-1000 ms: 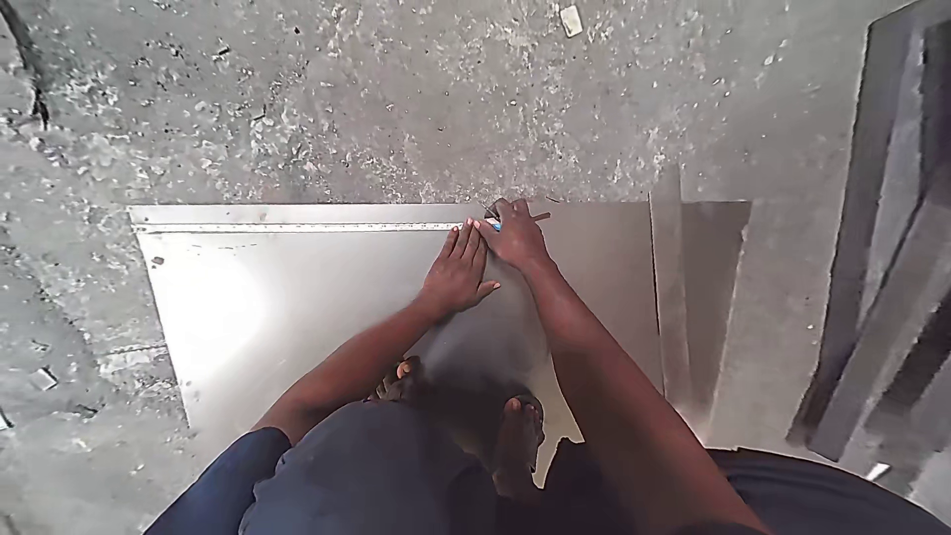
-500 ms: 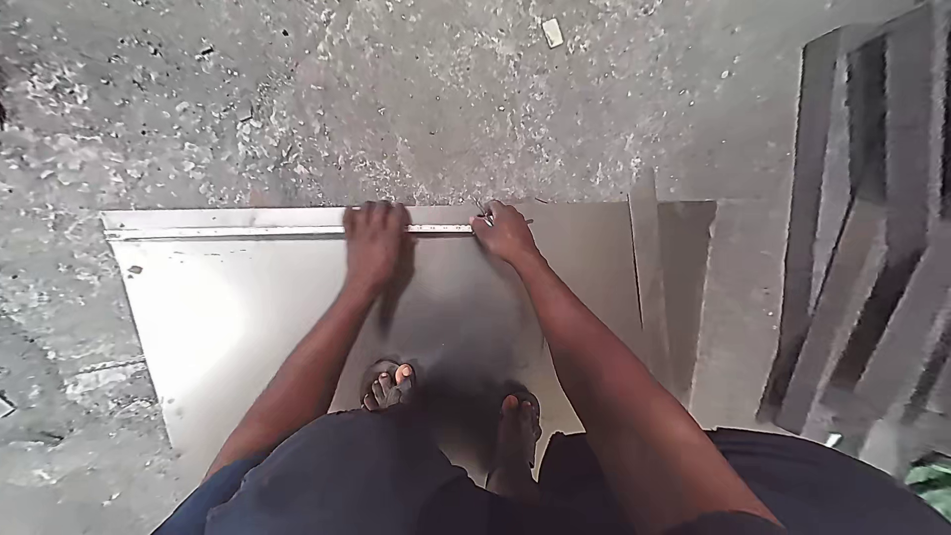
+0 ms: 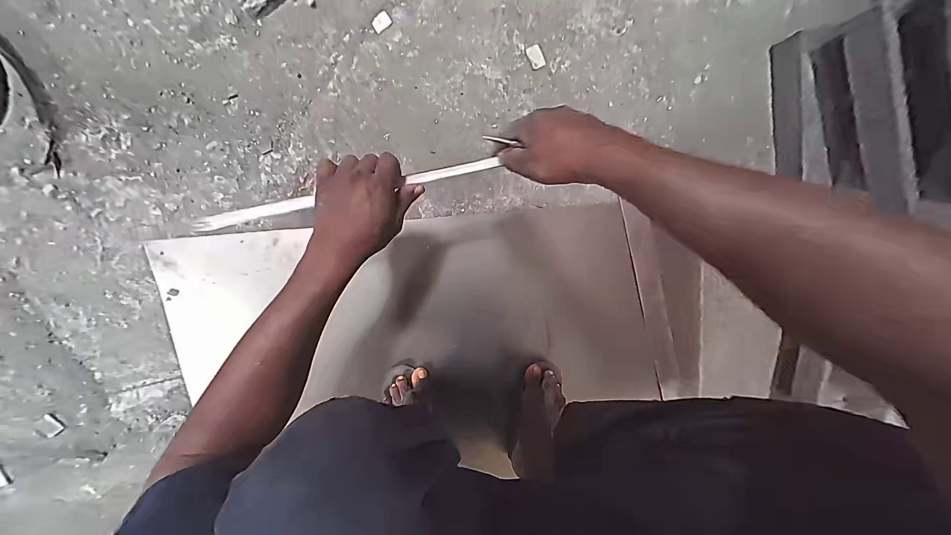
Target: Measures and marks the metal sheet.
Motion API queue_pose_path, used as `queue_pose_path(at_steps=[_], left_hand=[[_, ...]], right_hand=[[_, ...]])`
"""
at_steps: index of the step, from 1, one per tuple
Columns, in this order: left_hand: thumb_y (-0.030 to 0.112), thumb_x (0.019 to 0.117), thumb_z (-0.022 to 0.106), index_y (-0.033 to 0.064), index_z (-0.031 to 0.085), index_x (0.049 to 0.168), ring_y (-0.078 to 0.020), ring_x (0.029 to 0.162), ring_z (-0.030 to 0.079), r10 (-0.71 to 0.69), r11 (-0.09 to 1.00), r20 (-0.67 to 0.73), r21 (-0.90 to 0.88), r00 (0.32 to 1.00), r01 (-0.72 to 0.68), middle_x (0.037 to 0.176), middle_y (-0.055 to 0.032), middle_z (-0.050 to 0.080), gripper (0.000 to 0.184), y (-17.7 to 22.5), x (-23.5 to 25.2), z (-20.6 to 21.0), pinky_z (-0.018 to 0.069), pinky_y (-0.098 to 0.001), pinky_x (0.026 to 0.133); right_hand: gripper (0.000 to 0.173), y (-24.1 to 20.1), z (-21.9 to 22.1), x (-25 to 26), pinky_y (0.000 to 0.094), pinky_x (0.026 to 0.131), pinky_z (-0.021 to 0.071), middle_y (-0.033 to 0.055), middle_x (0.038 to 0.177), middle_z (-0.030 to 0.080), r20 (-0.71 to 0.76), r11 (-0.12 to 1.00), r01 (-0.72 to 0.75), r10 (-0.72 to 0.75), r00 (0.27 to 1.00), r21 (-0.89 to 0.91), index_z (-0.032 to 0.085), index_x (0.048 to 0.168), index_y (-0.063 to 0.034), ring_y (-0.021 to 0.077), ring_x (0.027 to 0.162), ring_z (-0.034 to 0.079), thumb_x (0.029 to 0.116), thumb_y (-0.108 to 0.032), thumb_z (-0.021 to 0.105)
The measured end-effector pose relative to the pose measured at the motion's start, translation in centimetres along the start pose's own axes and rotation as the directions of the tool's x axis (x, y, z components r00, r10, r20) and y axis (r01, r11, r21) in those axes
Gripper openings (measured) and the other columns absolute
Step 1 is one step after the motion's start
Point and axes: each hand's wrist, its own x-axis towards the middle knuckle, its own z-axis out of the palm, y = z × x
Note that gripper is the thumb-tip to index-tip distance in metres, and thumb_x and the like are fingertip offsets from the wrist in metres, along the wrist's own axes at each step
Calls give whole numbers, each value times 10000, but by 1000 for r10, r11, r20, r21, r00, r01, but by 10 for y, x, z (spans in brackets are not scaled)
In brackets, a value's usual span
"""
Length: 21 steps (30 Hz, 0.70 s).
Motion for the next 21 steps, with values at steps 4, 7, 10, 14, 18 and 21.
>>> queue_pose_path(at_steps=[4, 7, 10, 14, 18, 21], left_hand=[[355, 1086, 416, 88, 621, 1048, -380, 969, 669, 169, 979, 122, -136, 978, -152, 956, -143, 674, 339, 5, 19, -7, 473, -634, 818], [267, 1069, 522, 110, 700, 1095, -354, 1063, 660, 280, 945, 329, -257, 902, -200, 1052, -122, 691, 239, 7, 29, -7, 497, -657, 888], [221, 1044, 570, 161, 729, 1156, -319, 1033, 684, 313, 946, 514, -239, 798, -217, 1050, -102, 713, 204, 5, 47, -6, 534, -621, 893], [240, 1040, 611, 149, 734, 1199, -280, 982, 720, 286, 957, 706, -248, 648, -152, 1026, -96, 756, 221, 9, 70, 4, 540, -584, 920], [235, 1028, 635, 99, 725, 1201, -300, 922, 709, 282, 954, 764, -287, 580, -87, 1015, -137, 741, 237, 4, 81, 52, 546, -575, 876], [216, 1012, 666, 87, 733, 1186, -249, 978, 714, 204, 925, 737, -360, 645, 118, 1071, -116, 749, 227, 1, 71, 82, 556, -516, 917]], right_hand=[[303, 82, -3, -44, 689, 839, 486, 193, 1044, 692, -15, 993, -119, 119, 993, 4, 695, 1142, -128, 413, 1023, 661, 1071, -376, 537], [303, 125, 20, -65, 708, 805, 482, 194, 1023, 688, 25, 981, -187, 186, 982, 53, 708, 1100, -143, 420, 995, 660, 1064, -403, 557], [271, 151, 56, -68, 666, 761, 489, 155, 933, 689, 71, 967, -212, 204, 976, 139, 719, 1074, -157, 371, 892, 660, 1061, -384, 571], [288, 164, 110, -58, 678, 828, 497, 152, 1028, 716, 113, 945, -231, 210, 971, 230, 729, 1087, -175, 375, 990, 676, 1046, -422, 587], [288, 171, 148, -47, 677, 820, 506, 142, 1065, 730, 151, 924, -287, 256, 955, 254, 749, 1088, -205, 377, 1028, 682, 1027, -442, 596], [268, 179, 174, -42, 680, 799, 502, 145, 1036, 721, 182, 905, -308, 264, 947, 294, 741, 1059, -184, 374, 992, 678, 1023, -417, 614]])
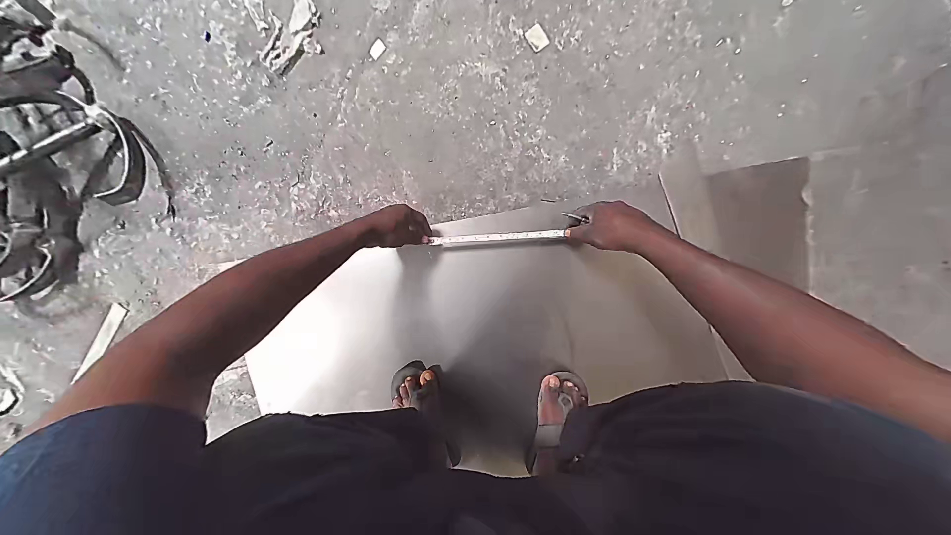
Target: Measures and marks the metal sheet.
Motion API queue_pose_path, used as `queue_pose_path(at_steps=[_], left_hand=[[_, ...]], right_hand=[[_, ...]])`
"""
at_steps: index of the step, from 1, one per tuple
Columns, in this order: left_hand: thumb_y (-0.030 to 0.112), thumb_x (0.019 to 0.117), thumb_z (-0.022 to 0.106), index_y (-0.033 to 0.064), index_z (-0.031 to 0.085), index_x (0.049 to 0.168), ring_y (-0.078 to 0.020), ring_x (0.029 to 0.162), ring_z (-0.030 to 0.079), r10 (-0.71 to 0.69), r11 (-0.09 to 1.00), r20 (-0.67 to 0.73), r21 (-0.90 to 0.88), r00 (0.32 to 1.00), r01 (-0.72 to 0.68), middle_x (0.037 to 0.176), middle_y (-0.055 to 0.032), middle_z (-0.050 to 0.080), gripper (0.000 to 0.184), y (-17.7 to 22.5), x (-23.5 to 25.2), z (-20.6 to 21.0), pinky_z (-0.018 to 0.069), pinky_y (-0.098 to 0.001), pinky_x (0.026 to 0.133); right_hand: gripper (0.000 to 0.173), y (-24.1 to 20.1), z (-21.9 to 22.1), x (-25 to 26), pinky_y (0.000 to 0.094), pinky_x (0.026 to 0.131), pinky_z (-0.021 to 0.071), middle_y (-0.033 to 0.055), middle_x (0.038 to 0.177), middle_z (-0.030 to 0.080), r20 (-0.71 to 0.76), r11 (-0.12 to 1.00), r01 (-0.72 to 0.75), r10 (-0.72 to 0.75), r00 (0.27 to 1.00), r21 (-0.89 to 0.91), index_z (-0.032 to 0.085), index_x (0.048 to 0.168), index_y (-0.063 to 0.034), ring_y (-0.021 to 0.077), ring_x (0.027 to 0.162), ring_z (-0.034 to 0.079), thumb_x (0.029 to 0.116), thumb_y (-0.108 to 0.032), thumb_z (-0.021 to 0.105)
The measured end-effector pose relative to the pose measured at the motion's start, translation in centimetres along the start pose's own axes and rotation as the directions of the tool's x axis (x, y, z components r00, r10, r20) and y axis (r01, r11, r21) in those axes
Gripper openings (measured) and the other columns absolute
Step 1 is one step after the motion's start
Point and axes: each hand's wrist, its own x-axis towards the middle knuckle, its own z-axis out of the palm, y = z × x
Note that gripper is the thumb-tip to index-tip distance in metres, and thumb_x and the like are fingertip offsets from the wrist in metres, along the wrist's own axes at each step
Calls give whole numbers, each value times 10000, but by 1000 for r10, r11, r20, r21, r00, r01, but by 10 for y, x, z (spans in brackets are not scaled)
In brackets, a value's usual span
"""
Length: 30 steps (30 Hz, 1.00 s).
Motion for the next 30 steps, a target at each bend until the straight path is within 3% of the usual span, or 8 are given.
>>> queue_pose_path(at_steps=[1, 6, 10, 13, 18, 30], left_hand=[[207, 1012, 666, 83, 730, 1182, -237, 954, 706, -14, 999, -23, -51, 1000, 13, 1056, -114, 745, 220, -1, 2, 5, 555, -497, 887], [191, 1002, 666, 153, 749, 1193, -235, 1008, 705, 24, 997, -62, -65, 998, -28, 1067, -91, 752, 212, -9, 13, 17, 542, -527, 936], [198, 993, 670, 165, 765, 1123, -250, 989, 703, 14, 999, -116, -35, 993, -18, 1024, -84, 750, 165, -17, 15, 22, 537, -560, 930], [209, 990, 679, 147, 767, 1096, -256, 1024, 701, -15, 999, -147, -53, 989, 7, 1044, -86, 751, 152, -18, 14, 23, 530, -564, 955], [225, 980, 700, 134, 757, 1093, -262, 957, 710, -55, 998, -191, -53, 980, 46, 995, -91, 749, 155, -20, 13, 24, 546, -569, 894], [247, 946, 743, 156, 768, 1064, -286, 1045, 678, -38, 999, -199, -1, 979, 38, 1067, -105, 717, 151, -27, 18, 28, 525, -582, 950]], right_hand=[[276, 5, 5, 5, 688, 796, 503, 146, 1039, 723, 1, 1000, 4, -4, 1000, 1, 745, 1068, -184, 378, 995, 681, 1016, -425, 621], [313, 3, 12, 14, 697, 798, 507, 153, 1074, 727, 0, 999, -16, 16, 1000, -42, 740, 1111, -189, 397, 1039, 682, 1006, -454, 611], [322, -3, 9, 19, 699, 785, 505, 170, 1055, 720, 18, 998, -20, 22, 1000, -63, 736, 1086, -165, 408, 1017, 680, 1010, -452, 611], [305, -4, 8, 23, 686, 766, 505, 157, 1015, 720, 23, 997, -14, 16, 1000, -75, 731, 1050, -177, 395, 984, 682, 1009, -452, 607], [294, -9, 6, 27, 687, 777, 508, 154, 1036, 724, 35, 995, -23, 27, 999, -95, 735, 1087, -191, 394, 996, 684, 1018, -444, 602], [304, -11, 7, 29, 682, 754, 507, 165, 1019, 715, 41, 993, -21, 26, 999, -113, 719, 1074, -163, 399, 982, 681, 1017, -436, 596]])
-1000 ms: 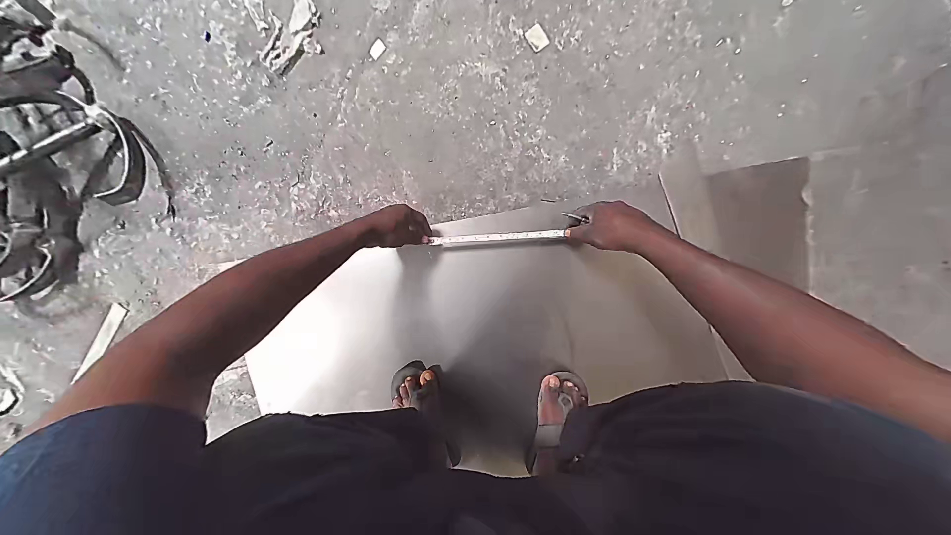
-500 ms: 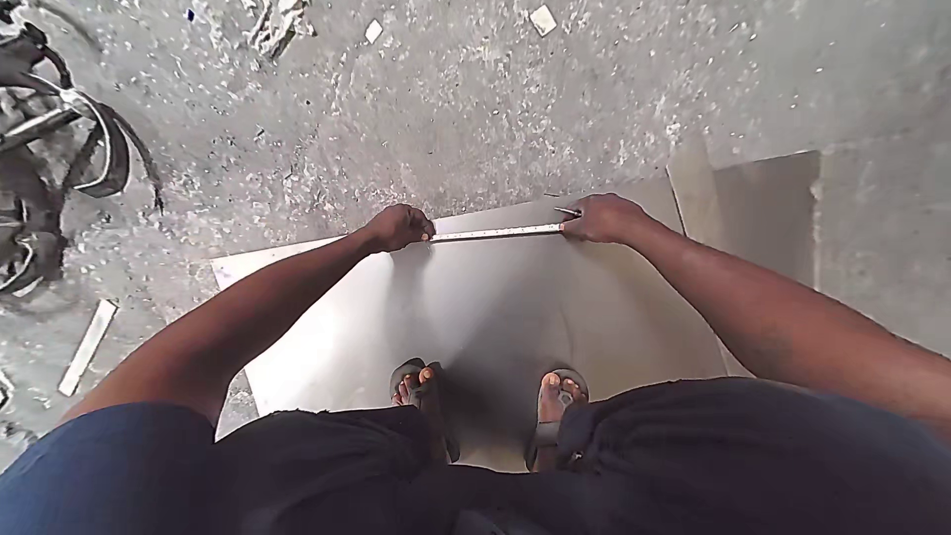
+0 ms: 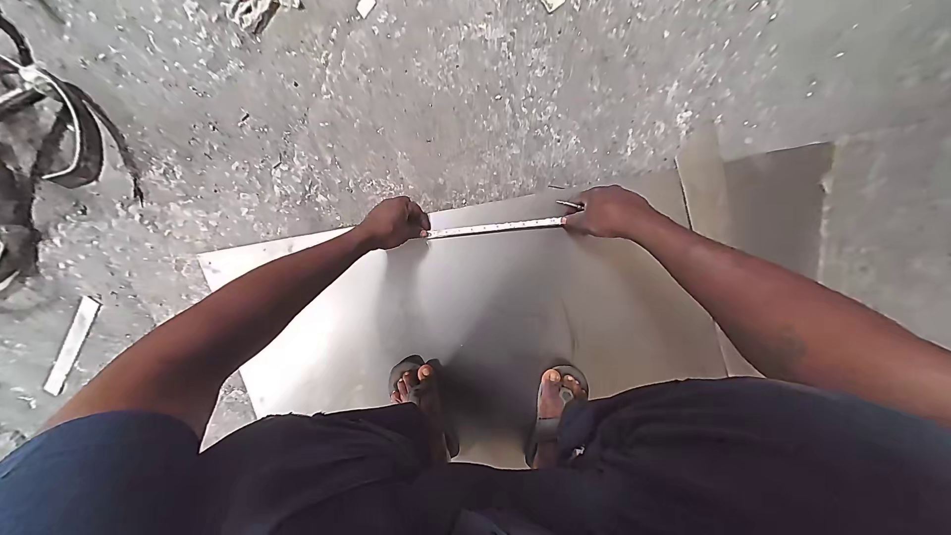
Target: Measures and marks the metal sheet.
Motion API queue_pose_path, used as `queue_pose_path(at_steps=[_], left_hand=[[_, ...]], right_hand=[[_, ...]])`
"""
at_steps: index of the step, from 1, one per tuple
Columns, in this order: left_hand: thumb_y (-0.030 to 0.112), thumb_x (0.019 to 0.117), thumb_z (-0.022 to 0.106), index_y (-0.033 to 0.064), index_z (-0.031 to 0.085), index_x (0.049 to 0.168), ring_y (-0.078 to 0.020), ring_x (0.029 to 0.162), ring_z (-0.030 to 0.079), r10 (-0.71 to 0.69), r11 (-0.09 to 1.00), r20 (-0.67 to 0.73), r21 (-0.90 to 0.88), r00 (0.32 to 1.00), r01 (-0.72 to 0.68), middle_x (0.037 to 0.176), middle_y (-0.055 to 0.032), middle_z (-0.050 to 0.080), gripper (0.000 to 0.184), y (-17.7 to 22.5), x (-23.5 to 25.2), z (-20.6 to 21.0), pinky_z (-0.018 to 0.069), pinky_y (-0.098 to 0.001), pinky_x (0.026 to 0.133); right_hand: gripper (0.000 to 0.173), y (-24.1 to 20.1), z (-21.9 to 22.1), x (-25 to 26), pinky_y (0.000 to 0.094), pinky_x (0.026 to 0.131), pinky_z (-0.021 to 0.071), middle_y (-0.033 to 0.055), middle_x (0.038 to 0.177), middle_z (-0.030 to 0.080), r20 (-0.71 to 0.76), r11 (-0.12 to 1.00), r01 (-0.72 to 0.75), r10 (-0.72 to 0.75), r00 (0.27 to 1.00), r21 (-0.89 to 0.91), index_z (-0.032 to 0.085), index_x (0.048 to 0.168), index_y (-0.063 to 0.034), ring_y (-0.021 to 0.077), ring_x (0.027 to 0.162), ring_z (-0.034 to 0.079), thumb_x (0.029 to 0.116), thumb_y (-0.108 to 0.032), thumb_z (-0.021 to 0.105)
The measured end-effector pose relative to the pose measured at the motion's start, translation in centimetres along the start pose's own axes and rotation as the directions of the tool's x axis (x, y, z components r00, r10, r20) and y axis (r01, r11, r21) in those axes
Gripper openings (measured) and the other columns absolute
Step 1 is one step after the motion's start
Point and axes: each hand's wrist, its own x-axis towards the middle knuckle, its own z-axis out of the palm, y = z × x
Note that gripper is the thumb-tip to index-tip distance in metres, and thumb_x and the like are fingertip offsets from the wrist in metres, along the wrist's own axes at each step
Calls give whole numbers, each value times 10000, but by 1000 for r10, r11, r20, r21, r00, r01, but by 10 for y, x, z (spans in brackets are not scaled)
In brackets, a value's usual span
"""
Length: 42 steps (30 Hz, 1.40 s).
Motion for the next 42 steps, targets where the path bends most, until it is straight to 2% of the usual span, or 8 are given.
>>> queue_pose_path(at_steps=[6, 13, 17, 21, 25, 30, 36, 42], left_hand=[[240, 938, 750, 152, 769, 1048, -284, 1037, 678, 16, 1000, -16, 8, 1000, -15, 1070, -106, 711, 143, -2, 1, 1, 529, -571, 948], [254, 940, 749, 156, 769, 1053, -286, 1032, 668, 20, 1000, -25, 19, 999, -19, 1073, -111, 693, 151, -3, 1, 3, 531, -563, 938], [253, 938, 750, 154, 765, 1047, -297, 1025, 673, 23, 999, -35, 37, 999, -21, 1065, -116, 699, 148, -2, 1, 4, 532, -583, 931], [237, 943, 741, 158, 768, 1043, -293, 1005, 675, 51, 997, -57, 59, 997, -47, 1035, -108, 699, 130, -5, 3, 7, 539, -574, 912], [228, 941, 751, 150, 765, 1035, -299, 1005, 672, 21, 999, -64, 37, 998, -18, 1042, -119, 694, 123, -4, 3, 8, 538, -583, 910], [222, 934, 763, 161, 769, 1022, -282, 999, 670, 30, 998, -81, 57, 996, -25, 1021, -101, 694, 107, -2, 3, 9, 539, -565, 901], [235, 932, 767, 173, 764, 1016, -280, 972, 664, 20, 998, -99, 53, 995, -15, 1000, -92, 690, 105, -8, 5, 11, 536, -576, 871], [239, 927, 771, 170, 754, 1007, -294, 984, 660, -31, 998, -93, 55, 995, 36, 1023, -103, 677, 107, -2, 4, 11, 534, -594, 865]], right_hand=[[291, 2, 1, 0, 673, 750, 508, 168, 990, 711, -8, 1000, 22, -22, 1000, 16, 719, 1042, -155, 399, 967, 680, 1018, -417, 598], [303, 3, 1, 0, 675, 764, 506, 173, 1022, 711, -20, 999, 42, -41, 999, 13, 719, 1059, -148, 403, 1003, 677, 1008, -422, 602], [334, 6, 1, -1, 689, 784, 505, 168, 1079, 714, -20, 998, 41, -40, 999, 45, 722, 1114, -166, 406, 1041, 675, 1013, -454, 586], [376, 33, -1, -6, 688, 779, 501, 172, 1026, 698, -42, 994, 20, -15, 999, 108, 686, 1091, -140, 403, 990, 670, 1008, -498, 609], [403, 80, -7, -9, 729, 847, 491, 202, 1117, 705, -85, 991, -52, 63, 994, 126, 705, 1147, -129, 435, 1077, 664, 998, -496, 632], [482, 123, -12, -13, 748, 878, 476, 231, 1139, 699, -108, 981, -148, 161, 981, 124, 696, 1184, -108, 461, 1109, 651, 962, -535, 676], [545, 150, -14, -13, 764, 831, 489, 257, 1209, 660, -165, 968, -242, 251, 954, 73, 653, 1242, -106, 493, 1166, 623, 928, -549, 703], [537, 163, -23, -16, 771, 866, 474, 222, 1230, 684, -129, 947, -311, 319, 939, 75, 694, 1234, -171, 476, 1181, 628, 910, -599, 699]])
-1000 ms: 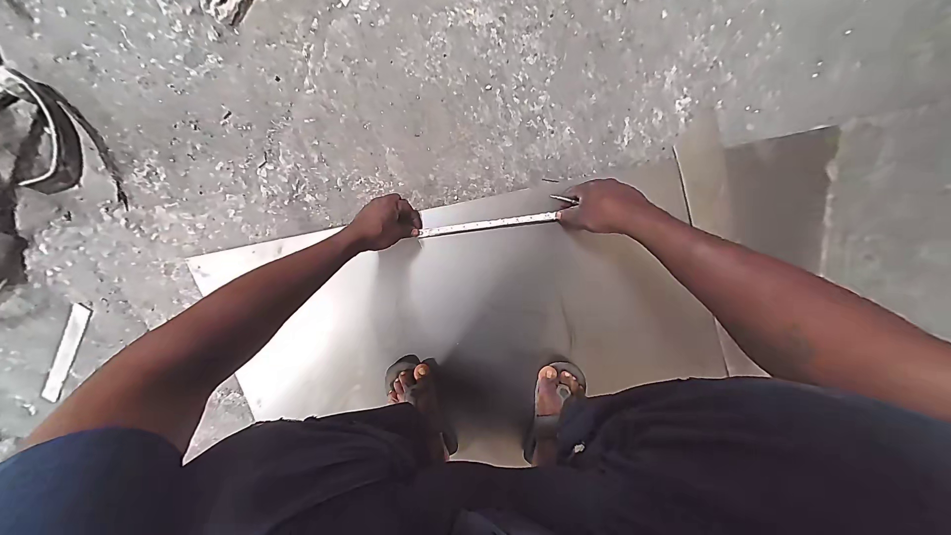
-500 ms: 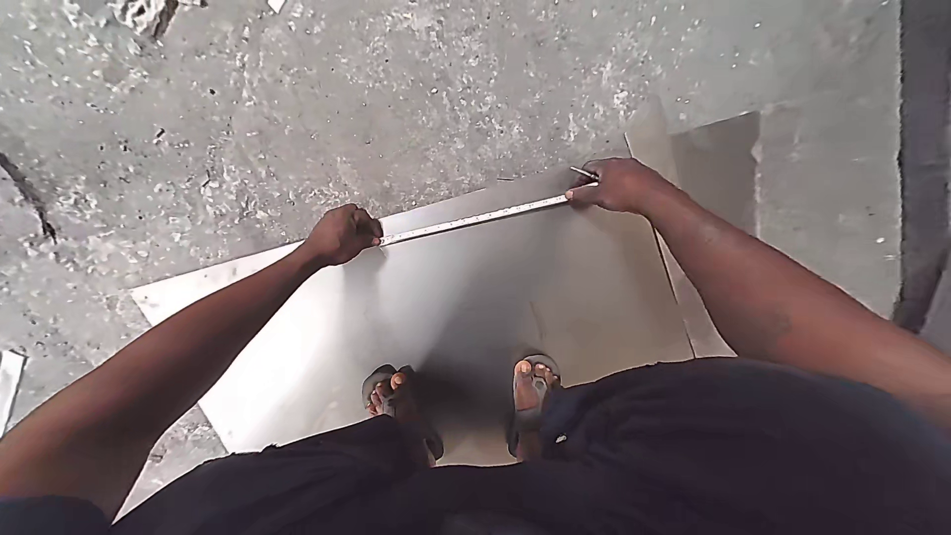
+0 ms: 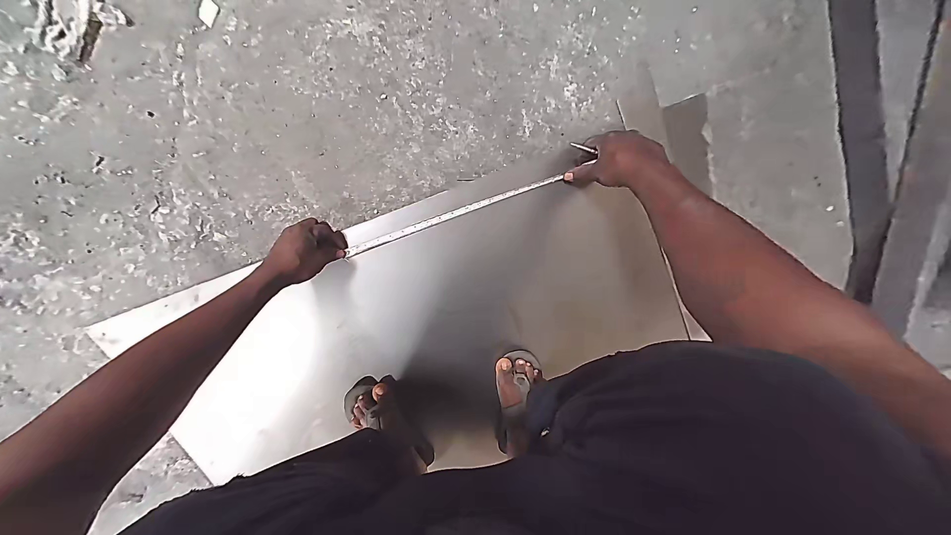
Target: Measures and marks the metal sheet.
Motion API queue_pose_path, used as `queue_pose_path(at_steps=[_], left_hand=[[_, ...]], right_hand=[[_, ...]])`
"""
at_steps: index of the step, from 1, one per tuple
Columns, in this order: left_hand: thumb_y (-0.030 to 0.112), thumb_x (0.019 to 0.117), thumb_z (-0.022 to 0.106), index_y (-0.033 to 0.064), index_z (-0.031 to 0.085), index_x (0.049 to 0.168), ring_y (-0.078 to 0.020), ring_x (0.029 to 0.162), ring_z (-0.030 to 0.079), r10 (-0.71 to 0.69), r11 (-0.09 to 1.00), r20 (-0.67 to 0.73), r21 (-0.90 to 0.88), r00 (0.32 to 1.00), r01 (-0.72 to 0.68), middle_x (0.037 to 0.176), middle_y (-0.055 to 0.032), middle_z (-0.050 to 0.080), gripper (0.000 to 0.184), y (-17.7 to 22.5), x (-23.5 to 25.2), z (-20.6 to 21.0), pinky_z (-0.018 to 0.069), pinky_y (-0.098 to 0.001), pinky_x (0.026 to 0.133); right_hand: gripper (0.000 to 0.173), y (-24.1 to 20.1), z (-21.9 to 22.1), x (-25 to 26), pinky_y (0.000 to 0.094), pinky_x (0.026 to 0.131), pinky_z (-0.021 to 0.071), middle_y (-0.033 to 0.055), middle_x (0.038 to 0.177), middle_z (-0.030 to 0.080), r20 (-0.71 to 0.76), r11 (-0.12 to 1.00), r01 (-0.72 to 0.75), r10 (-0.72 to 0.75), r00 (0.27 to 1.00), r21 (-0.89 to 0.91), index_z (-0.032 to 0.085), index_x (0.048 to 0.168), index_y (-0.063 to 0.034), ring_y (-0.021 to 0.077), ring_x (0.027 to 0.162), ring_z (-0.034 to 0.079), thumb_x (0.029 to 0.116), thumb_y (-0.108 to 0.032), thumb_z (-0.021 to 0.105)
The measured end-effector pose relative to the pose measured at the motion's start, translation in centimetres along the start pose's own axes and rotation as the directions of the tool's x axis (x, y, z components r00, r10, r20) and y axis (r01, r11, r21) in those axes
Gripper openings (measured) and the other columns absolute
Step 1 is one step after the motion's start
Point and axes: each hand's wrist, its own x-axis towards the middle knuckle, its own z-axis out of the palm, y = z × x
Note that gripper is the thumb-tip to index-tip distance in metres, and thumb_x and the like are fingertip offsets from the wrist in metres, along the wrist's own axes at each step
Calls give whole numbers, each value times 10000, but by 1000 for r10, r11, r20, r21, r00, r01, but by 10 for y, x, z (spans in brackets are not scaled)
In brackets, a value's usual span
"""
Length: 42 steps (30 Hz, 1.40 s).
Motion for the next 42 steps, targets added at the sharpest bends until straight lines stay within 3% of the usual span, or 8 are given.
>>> queue_pose_path(at_steps=[7, 22, 26, 29, 32, 35, 38, 42], left_hand=[[233, 929, 775, 162, 744, 1009, -303, 978, 657, -9, 1000, 0, 21, 1000, 9, 1004, -109, 671, 111, 1, -1, -1, 533, -599, 859], [214, 928, 778, 118, 716, 1001, -305, 966, 659, 13, 1000, -1, 12, 1000, -13, 1003, -119, 667, 136, -2, 0, 1, 535, -597, 852], [246, 946, 760, 138, 722, 1024, -303, 989, 667, 1, 999, 42, 33, 999, -2, 1027, -114, 677, 139, -2, 2, -2, 535, -613, 874], [234, 965, 739, 144, 758, 1064, -264, 989, 691, 36, 999, 118, 18, 992, -38, 1041, -78, 727, 136, 5, 7, -15, 543, -598, 901], [293, 985, 711, 101, 726, 1169, -307, 1008, 720, 64, 984, 153, 154, 986, -88, 1079, -125, 743, 266, 39, 29, -38, 548, -637, 923], [298, 981, 699, 119, 706, 1196, -380, 1018, 693, 224, 910, 173, 315, 959, -269, 1110, -161, 704, 280, 103, 60, -53, 537, -682, 878], [259, 981, 690, 206, 646, 1325, -388, 1058, 674, 374, 803, 237, 401, 897, -441, 1188, -162, 670, 351, 178, 90, -45, 540, -649, 887], [250, 901, 764, 410, 519, 1471, -412, 1142, 623, 470, 630, 335, 520, 816, -576, 1290, -158, 618, 641, 248, 134, -8, 511, -636, 918]], right_hand=[[663, -15, -5, -5, 744, 806, 489, 276, 1172, 679, -18, 989, -103, 102, 995, -105, 694, 1170, -99, 497, 1115, 647, 836, -671, 722], [576, -20, -6, -6, 746, 792, 486, 275, 1153, 685, -13, 991, -94, 93, 996, -95, 689, 1156, -99, 507, 1091, 653, 867, -596, 723], [592, -25, -7, -7, 741, 793, 485, 283, 1151, 682, -14, 986, -120, 119, 993, -114, 693, 1103, -62, 507, 1097, 651, 866, -603, 720], [587, -26, -6, -6, 750, 805, 482, 278, 1190, 676, -7, 985, -132, 132, 991, -109, 697, 1139, -72, 511, 1118, 642, 860, -587, 734], [577, -24, -5, -2, 748, 795, 487, 264, 1198, 679, -15, 986, -125, 124, 992, -106, 688, 1170, -102, 501, 1114, 647, 837, -568, 756], [594, -25, -5, 1, 754, 804, 483, 270, 1206, 676, -5, 987, -126, 127, 992, -101, 688, 1180, -95, 509, 1124, 641, 839, -576, 754], [597, -25, -3, 2, 750, 798, 485, 270, 1187, 680, -11, 986, -136, 136, 991, -101, 689, 1172, -103, 501, 1108, 649, 822, -581, 763], [554, -21, -3, 1, 731, 796, 495, 249, 1180, 692, -11, 989, -124, 123, 992, -83, 697, 1162, -108, 480, 1103, 659, 840, -555, 750]])
